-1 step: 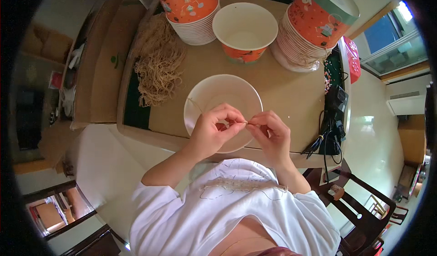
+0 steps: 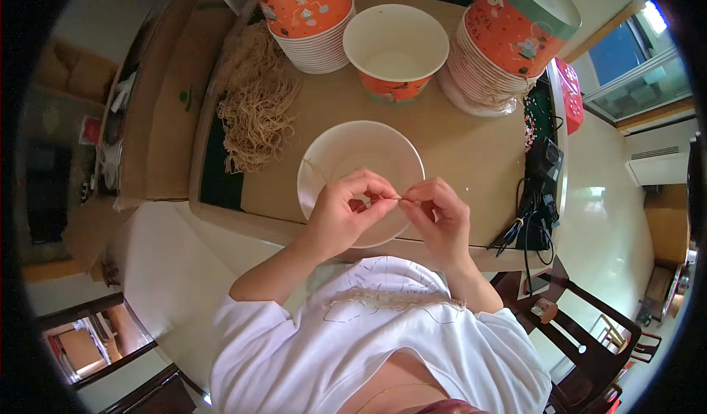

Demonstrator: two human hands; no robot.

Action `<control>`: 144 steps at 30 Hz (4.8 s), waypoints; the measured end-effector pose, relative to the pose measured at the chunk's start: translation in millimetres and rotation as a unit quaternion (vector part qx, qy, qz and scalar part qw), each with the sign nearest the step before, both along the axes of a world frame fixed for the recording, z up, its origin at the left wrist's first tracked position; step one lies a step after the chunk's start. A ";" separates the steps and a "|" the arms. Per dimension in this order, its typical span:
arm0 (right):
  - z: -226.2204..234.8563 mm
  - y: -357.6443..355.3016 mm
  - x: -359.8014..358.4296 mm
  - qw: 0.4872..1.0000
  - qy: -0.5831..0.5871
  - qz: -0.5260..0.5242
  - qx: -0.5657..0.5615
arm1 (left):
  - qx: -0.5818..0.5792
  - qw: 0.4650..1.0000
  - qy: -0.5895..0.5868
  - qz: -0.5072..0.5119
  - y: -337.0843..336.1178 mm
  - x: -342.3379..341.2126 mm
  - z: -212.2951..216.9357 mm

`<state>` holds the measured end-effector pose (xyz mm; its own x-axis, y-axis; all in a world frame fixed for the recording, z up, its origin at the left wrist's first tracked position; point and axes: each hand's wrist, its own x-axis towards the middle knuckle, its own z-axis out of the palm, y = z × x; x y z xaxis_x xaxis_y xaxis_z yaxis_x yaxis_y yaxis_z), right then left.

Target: Tying decorative or functional strings onto the rims of paper food containers for packaging.

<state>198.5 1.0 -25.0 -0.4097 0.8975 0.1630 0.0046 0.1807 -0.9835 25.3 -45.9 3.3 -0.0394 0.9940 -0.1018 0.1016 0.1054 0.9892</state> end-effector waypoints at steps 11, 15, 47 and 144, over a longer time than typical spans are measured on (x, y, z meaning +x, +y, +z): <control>0.6 -1.4 -2.8 1.000 -0.001 -0.009 0.011 | -0.042 0.999 -0.004 -0.001 -2.1 2.2 5.4; 10.6 -3.0 -4.0 0.998 -0.051 -0.009 0.027 | -0.062 0.997 0.037 0.005 -2.3 -0.6 10.4; 6.4 -2.8 -4.5 0.986 -0.087 0.008 0.139 | 0.039 0.994 0.038 0.097 -10.6 -6.0 1.3; -11.0 60.9 18.7 0.972 -0.190 0.102 -0.092 | -0.197 0.953 -0.086 0.215 -25.0 -70.9 -29.0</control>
<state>217.2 61.9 -36.0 -0.5808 0.7913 -0.1909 0.3570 0.0368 -0.9334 -45.6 -70.9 -25.6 -0.3835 0.7732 -0.5050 -0.1950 0.4667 0.8626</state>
